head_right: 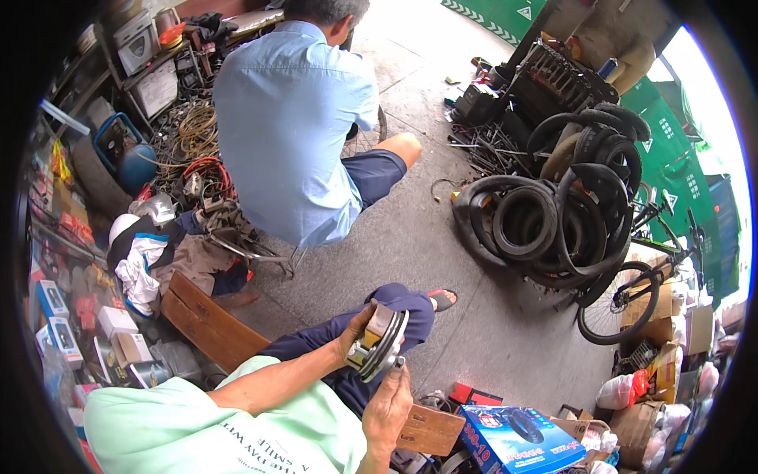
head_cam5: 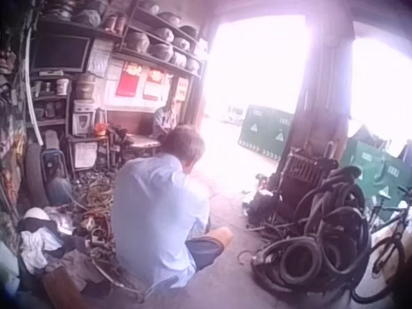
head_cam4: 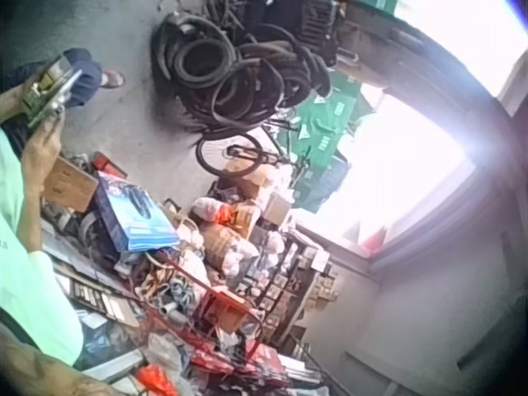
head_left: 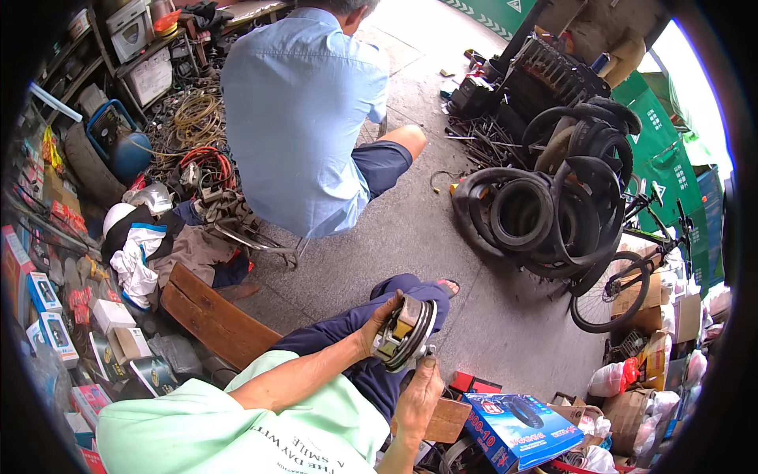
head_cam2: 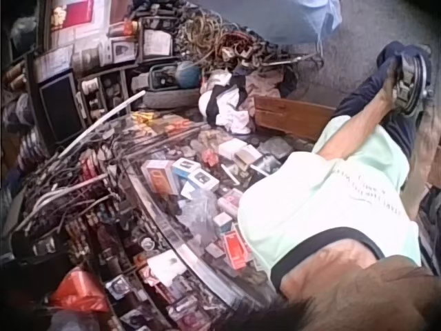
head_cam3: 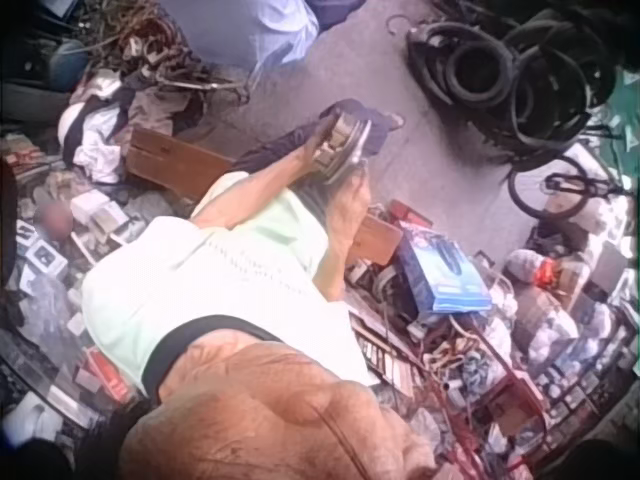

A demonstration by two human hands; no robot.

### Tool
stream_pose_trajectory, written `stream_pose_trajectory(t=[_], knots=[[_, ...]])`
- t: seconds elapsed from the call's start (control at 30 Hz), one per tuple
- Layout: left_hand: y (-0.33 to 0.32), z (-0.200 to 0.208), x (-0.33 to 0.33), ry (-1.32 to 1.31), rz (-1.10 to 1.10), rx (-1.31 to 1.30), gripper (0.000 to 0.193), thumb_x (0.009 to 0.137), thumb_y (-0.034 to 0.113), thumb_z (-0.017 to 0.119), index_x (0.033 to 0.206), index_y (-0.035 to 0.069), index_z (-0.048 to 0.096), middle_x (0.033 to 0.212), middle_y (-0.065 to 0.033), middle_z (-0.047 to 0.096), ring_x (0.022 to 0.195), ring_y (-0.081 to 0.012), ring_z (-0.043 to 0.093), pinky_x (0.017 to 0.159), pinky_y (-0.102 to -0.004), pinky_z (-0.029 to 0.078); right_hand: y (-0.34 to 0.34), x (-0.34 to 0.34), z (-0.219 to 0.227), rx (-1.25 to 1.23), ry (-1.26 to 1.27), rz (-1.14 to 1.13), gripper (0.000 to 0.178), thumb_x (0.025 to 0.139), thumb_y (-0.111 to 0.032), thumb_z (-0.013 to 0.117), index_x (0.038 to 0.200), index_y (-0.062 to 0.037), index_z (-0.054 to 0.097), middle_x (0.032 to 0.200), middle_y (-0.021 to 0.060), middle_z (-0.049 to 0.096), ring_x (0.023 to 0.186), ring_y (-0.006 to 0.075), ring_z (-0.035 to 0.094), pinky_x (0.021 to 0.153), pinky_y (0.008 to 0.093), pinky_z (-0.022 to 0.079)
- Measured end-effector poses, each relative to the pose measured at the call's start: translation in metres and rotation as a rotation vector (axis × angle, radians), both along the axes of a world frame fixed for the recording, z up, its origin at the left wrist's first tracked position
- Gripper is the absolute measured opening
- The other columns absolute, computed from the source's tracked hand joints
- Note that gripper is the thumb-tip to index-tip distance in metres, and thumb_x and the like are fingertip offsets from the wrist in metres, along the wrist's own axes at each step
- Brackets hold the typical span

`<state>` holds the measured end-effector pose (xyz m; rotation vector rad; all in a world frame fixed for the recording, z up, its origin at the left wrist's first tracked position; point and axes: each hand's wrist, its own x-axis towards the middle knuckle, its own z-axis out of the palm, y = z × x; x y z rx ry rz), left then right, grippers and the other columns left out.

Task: The person sits on the floor and holds a circular mechanical part, rotating it with both hands to view different sides. The person continues to turn and inspect the part throughout the clip without using any tools.

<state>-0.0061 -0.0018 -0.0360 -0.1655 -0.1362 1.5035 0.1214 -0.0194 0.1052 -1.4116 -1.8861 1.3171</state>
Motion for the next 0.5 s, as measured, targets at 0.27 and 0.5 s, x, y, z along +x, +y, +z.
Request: stream_pose_trajectory(t=[0.27, 0.5], knots=[[-0.004, 0.010, 0.003, 0.059, -0.092, -0.063, 0.044, 0.087, 0.048, 0.068, 0.103, 0.007, 0.066, 0.094, -0.0060, 0.070, 0.084, -0.0187, 0.069, 0.076, -0.0353, 0.059, -0.001, 0.027, -0.019, -0.034, -0.082, -0.038, 0.069, 0.102, -0.048, 0.039, 0.118, 0.0183, 0.051, 0.081, 0.0234, 0.061, 0.076, 0.0295, 0.059, 0.071, 0.0384, 0.047], [-0.002, 0.011, -0.002, 0.059, -0.067, -0.061, 0.045, 0.084, 0.047, 0.071, 0.104, 0.006, 0.065, 0.094, -0.0067, 0.071, 0.082, -0.0187, 0.069, 0.075, -0.0346, 0.059, -0.003, 0.010, -0.003, 0.036, -0.024, -0.023, 0.069, 0.100, -0.055, 0.038, 0.110, 0.0109, 0.055, 0.068, 0.0132, 0.055, 0.061, 0.0187, 0.051, 0.057, 0.0353, 0.042]])
